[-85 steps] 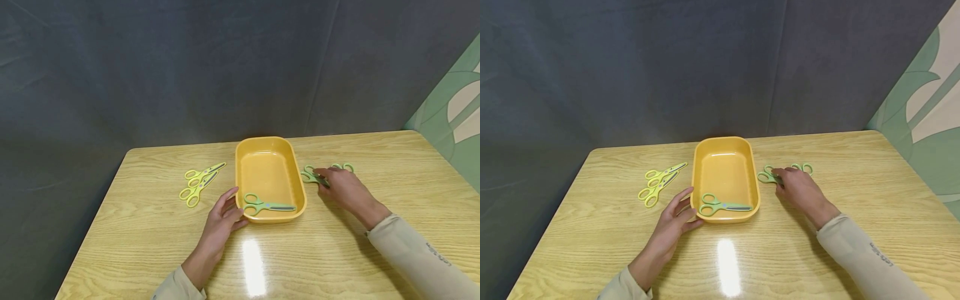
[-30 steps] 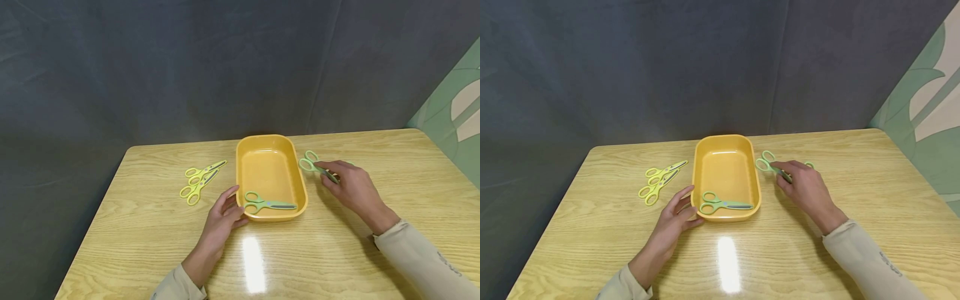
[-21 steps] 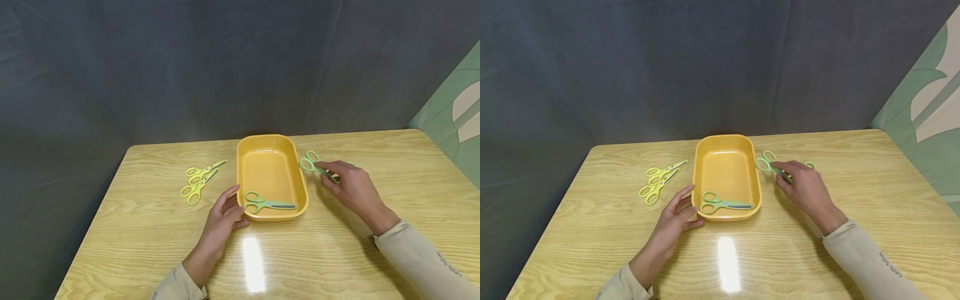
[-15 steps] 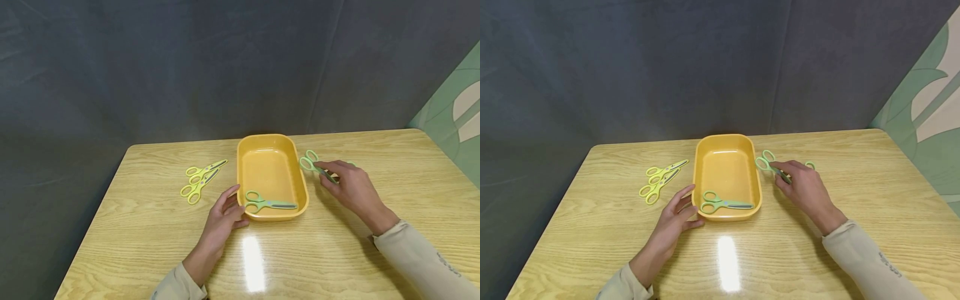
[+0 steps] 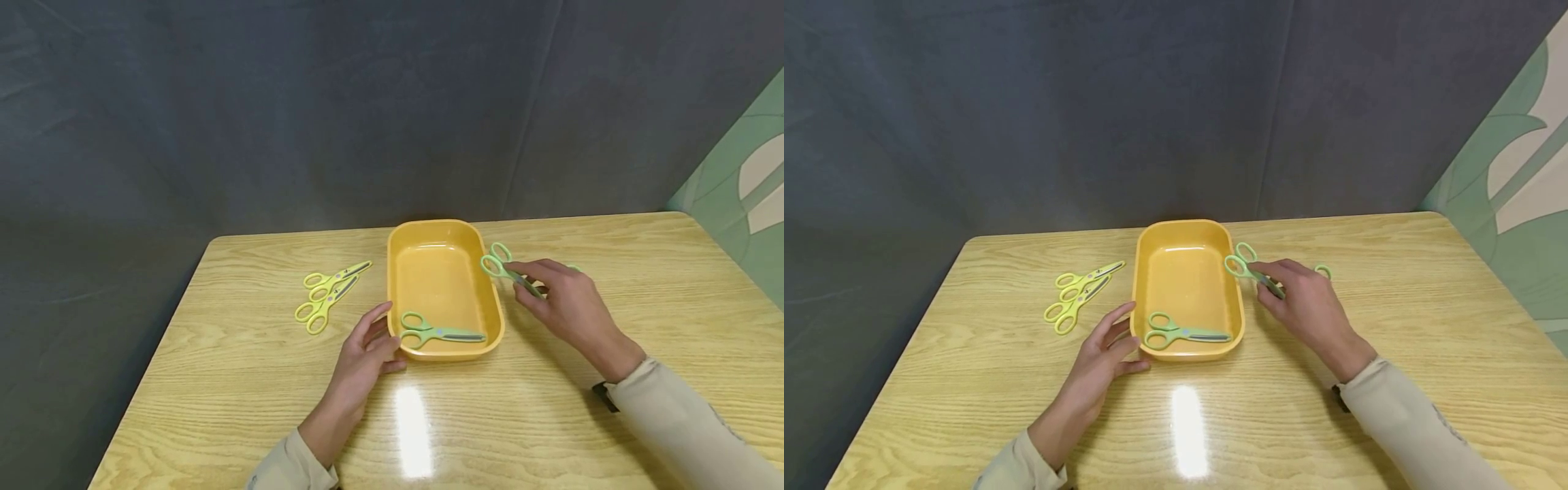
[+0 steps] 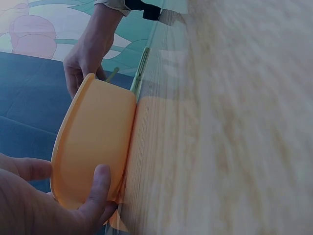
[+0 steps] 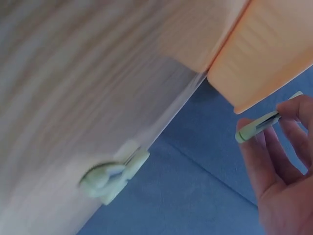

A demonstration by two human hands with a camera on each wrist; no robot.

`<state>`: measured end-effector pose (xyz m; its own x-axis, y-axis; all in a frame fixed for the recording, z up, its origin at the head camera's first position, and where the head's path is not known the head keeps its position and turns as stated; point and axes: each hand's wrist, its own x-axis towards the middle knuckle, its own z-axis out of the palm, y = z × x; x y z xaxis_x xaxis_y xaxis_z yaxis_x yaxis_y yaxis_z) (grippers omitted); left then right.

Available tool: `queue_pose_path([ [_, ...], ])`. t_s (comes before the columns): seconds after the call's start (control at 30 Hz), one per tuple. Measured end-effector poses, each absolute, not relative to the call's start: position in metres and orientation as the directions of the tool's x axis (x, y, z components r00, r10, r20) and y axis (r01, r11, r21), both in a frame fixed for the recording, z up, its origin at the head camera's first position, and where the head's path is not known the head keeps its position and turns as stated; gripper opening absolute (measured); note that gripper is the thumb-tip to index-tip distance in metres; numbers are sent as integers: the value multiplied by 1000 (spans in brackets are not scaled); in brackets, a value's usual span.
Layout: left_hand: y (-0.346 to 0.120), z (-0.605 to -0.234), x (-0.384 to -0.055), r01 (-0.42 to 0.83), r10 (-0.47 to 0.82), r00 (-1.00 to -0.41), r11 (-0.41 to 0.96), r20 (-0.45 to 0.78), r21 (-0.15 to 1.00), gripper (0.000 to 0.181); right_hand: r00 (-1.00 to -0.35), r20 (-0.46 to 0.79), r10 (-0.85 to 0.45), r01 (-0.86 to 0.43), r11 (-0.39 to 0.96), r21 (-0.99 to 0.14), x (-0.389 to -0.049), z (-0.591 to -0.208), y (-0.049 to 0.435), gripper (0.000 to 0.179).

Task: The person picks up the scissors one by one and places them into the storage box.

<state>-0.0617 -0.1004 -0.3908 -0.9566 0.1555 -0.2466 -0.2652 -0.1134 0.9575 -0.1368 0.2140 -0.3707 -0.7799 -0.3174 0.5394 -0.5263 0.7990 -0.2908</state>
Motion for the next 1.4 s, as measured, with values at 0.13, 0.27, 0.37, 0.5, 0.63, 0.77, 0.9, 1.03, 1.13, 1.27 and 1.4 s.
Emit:
queue_pose_path([
  [0.13, -100, -391, -61, -267, 158, -956, -111, -248, 957, 59, -769, 547, -331, -547, 783, -295, -136, -368, 211, 33],
  [0.27, -100, -391, -61, -267, 157, -956, -109, -249, 958, 58, -753, 561, -345, -565, 775, -282, -135, -365, 208, 35],
  [0.37, -100, -391, -62, -266, 157, -956, -107, -248, 958, 58, -743, 565, -359, -578, 770, -271, -135, -362, 204, 35],
  [0.5, -100, -392, -62, -267, 156, -956, -107, -249, 958, 58, -738, 554, -386, -591, 765, -255, -135, -360, 198, 33],
  [0.63, -100, -393, -62, -267, 162, -955, -111, -247, 957, 58, -737, 538, -409, -601, 761, -245, -134, -358, 192, 31],
  [0.77, -100, -393, -62, -264, 171, -955, -112, -243, 958, 58, -725, 537, -430, -620, 747, -239, -132, -356, 188, 30],
  [0.9, -100, -393, -62, -261, 174, -955, -111, -240, 959, 58, -717, 536, -445, -633, 738, -234, -131, -354, 184, 30],
  [1.03, -100, -393, -62, -260, 172, -956, -112, -238, 959, 58, -719, 528, -453, -632, 741, -225, -131, -352, 179, 30],
  [1.13, -101, -393, -62, -257, 171, -957, -113, -236, 960, 58, -712, 528, -463, -641, 735, -221, -132, -351, 176, 30],
  [1.27, -102, -393, -63, -252, 174, -957, -110, -231, 961, 58, -693, 539, -479, -666, 713, -222, -132, -350, 172, 32],
  [1.4, -102, -393, -63, -254, 172, -957, -103, -234, 962, 58, -682, 546, -487, -679, 699, -224, -133, -349, 168, 32],
])
